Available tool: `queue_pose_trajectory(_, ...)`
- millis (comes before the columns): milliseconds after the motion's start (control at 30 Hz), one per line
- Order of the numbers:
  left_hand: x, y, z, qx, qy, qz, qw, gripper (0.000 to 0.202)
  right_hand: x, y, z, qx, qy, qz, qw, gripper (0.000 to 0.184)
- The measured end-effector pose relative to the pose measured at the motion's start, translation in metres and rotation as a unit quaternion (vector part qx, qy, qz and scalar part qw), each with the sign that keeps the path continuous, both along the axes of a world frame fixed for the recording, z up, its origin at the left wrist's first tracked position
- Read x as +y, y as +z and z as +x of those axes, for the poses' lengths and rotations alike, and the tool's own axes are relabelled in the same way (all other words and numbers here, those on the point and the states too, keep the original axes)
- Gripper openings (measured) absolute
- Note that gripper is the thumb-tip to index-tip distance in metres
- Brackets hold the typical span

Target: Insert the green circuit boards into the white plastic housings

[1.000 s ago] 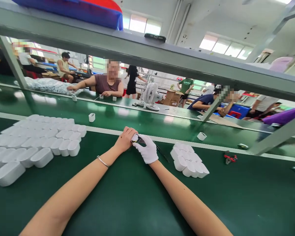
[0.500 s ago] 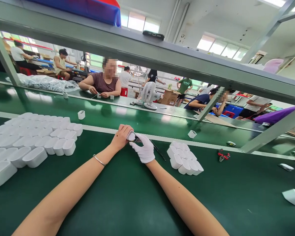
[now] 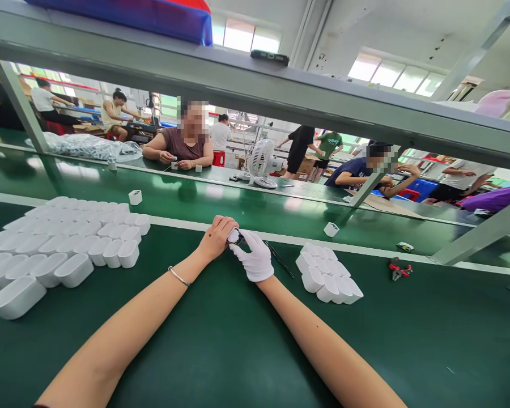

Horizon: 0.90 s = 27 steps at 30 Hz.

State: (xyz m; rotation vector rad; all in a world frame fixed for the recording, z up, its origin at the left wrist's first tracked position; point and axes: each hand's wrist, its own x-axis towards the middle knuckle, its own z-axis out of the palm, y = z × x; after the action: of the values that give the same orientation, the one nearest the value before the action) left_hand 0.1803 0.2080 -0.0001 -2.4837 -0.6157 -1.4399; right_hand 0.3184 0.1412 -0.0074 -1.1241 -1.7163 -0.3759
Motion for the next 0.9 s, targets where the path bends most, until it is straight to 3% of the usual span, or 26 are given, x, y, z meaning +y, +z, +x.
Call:
queue_pose_trajectory(400,0.0,0.0,0.0,0.011,-0.017,0.005,1.0,0.029,-0.004,0.007,-0.007,-0.053,-0.063,-0.013,0.997,0.029)
queue_pose_trajectory(567,0.002,0.0,-0.001,0.005,-0.017,0.0,1.0,0.024,-0.006,0.009,-0.009,-0.058,-0.082,-0.028,0.995,0.029)
queue_pose_trajectory(900,0.003,-0.002,0.001,0.005,-0.028,-0.013,1.0,0.022,-0.003,0.01,-0.005,0.011,-0.045,-0.086,0.995,0.027)
